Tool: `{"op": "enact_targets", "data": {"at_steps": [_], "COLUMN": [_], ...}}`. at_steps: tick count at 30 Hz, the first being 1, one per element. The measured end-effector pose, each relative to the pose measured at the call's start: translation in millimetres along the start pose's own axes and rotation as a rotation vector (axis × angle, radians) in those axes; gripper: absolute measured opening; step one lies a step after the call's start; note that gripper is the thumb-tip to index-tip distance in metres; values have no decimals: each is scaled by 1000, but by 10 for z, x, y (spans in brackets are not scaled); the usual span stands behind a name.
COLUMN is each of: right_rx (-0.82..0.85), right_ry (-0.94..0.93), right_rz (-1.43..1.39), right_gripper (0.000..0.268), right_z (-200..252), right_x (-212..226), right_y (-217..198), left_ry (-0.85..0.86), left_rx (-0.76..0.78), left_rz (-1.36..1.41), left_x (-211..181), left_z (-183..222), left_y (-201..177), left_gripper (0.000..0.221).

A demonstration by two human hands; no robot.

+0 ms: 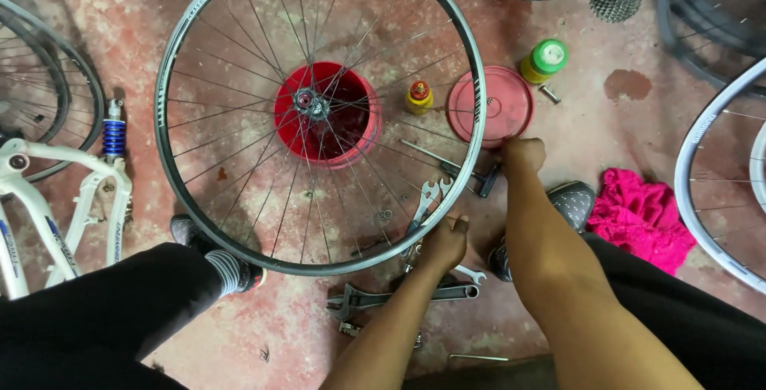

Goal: The person is reassembling a bicycle wheel hub by carefully placing ball bearings into the race and applying grease from a bottle.

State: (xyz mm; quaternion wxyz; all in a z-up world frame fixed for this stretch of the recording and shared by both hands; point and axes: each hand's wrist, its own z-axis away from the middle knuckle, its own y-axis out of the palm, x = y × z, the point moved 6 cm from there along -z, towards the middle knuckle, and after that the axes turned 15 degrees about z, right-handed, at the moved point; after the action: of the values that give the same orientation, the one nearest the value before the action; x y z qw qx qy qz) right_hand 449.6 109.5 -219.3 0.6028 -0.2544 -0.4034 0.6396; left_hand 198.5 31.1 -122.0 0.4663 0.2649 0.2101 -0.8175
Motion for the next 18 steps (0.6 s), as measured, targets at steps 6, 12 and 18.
{"op": "enact_targets", "data": {"at_steps": [6, 12, 18], "right_rx": [22, -69, -112], "right_ry": [85, 136, 204], "right_rz": [28, 11, 11], "right_gripper": [53, 49, 46], "right_z": [-48, -189, 265], "right_x": [-80, -332, -238], "right_y": [45, 13, -387], "left_ry": [19, -45, 9], "left_rx": [-33, -14, -32], "left_rz": [54, 26, 85], "left_x": [-107, -12, -56], "left_z": [36, -126, -4], "left_y": [-34, 81, 69], "left_gripper": [63, 73, 69]}}
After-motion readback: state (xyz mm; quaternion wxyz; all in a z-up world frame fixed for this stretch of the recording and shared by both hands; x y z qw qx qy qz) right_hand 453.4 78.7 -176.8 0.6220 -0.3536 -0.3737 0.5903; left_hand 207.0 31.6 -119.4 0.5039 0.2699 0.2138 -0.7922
